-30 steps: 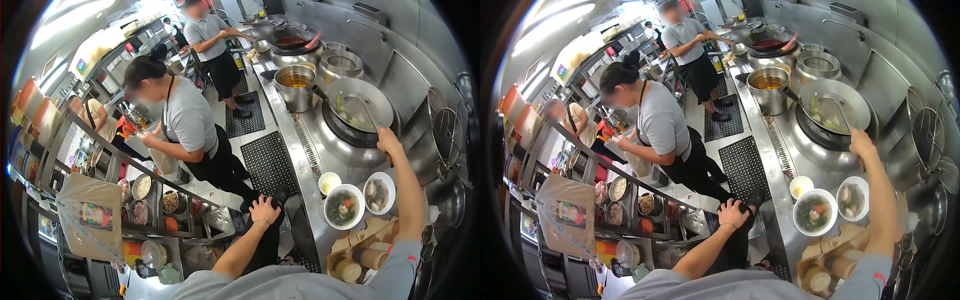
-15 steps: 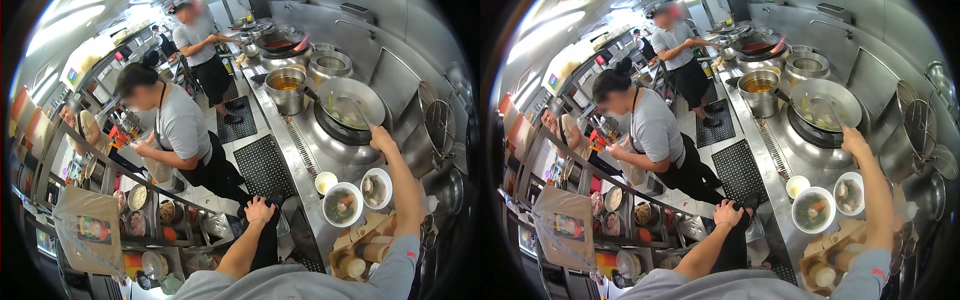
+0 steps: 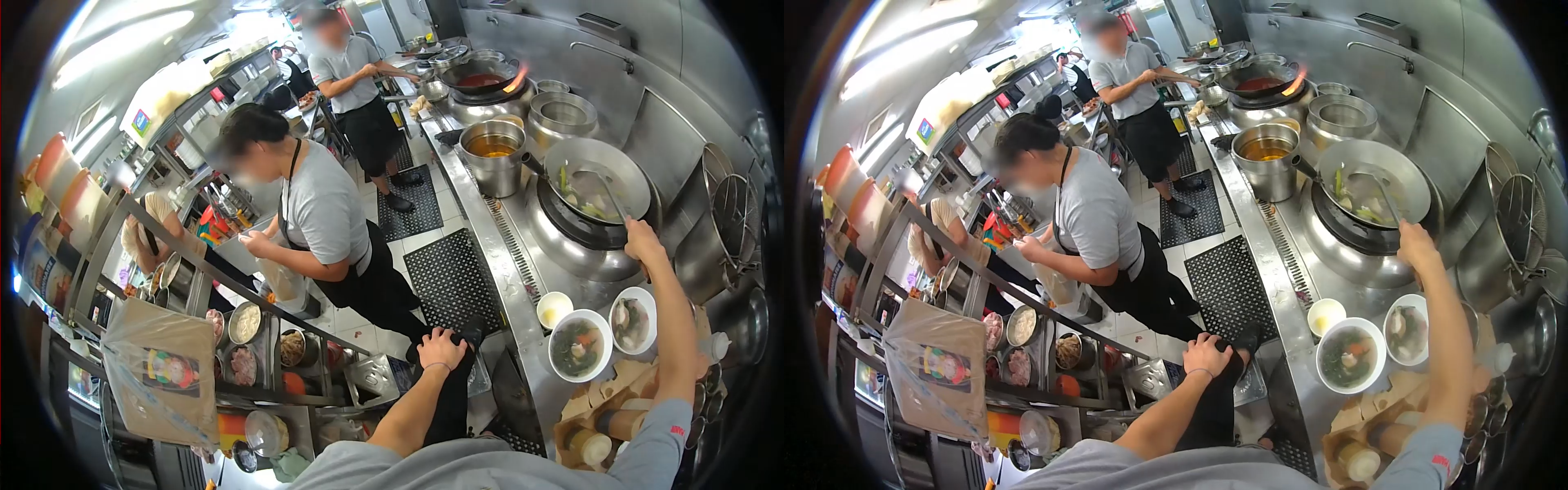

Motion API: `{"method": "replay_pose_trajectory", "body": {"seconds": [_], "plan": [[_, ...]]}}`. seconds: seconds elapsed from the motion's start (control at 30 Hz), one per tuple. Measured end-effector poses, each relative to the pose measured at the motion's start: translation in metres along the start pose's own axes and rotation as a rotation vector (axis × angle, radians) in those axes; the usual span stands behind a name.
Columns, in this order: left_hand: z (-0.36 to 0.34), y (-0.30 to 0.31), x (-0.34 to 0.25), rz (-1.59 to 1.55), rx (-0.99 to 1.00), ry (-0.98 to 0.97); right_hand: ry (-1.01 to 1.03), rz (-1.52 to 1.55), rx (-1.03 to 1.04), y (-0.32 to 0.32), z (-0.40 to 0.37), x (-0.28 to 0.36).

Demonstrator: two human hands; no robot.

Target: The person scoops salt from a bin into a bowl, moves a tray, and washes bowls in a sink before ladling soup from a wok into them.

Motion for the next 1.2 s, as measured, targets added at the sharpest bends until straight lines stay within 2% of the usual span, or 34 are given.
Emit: {"method": "replay_pose_trajectory", "body": {"seconds": [0.17,0.2,0.27,0.4,0.5,0.57,0.63,0.7,0.73,0.77,0.83,1.2], "plan": [[0.000,0.004,-0.009,0.001,0.044,-0.062,-0.014,0.130,-0.070,0.016,-0.006,-0.005],[0.000,0.003,-0.010,-0.013,0.000,-0.069,-0.051,0.127,-0.045,0.027,-0.008,-0.004],[0.006,-0.008,-0.007,-0.028,0.105,-0.027,-0.127,0.147,-0.012,0.037,-0.017,-0.009],[0.009,-0.004,-0.015,-0.021,0.134,-0.017,-0.155,0.256,-0.087,0.061,-0.041,-0.016],[0.009,-0.007,-0.022,-0.006,0.094,-0.065,-0.102,0.259,-0.101,0.071,-0.049,-0.023],[0.009,-0.006,-0.027,0.028,0.109,-0.049,-0.044,0.374,-0.173,0.071,-0.052,-0.037],[0.010,-0.004,-0.032,0.034,0.107,-0.048,0.155,0.487,-0.311,0.080,-0.064,-0.040],[0.011,-0.006,-0.034,0.005,0.037,-0.073,0.088,0.689,-0.037,0.077,-0.076,-0.042],[0.013,-0.011,-0.033,0.020,0.018,-0.068,0.125,0.759,0.000,0.078,-0.084,-0.040],[0.014,-0.012,-0.034,0.034,0.029,-0.054,0.075,0.840,0.066,0.077,-0.094,-0.040],[0.014,-0.007,-0.038,0.037,-0.033,-0.073,-0.029,0.889,0.109,0.070,-0.103,-0.048],[0.020,-0.004,-0.047,0.064,-0.046,-0.061,-0.071,0.929,0.358,0.052,-0.118,-0.032]]}}
Point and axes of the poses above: each hand's wrist, its own z-axis towards the middle knuckle, its own y-axis out of the back of the hand, x = y × z, the point moved 8 cm from there along z, towards the middle knuckle, and after that the axes turned 7 degrees about -y, right-handed, at the moved point
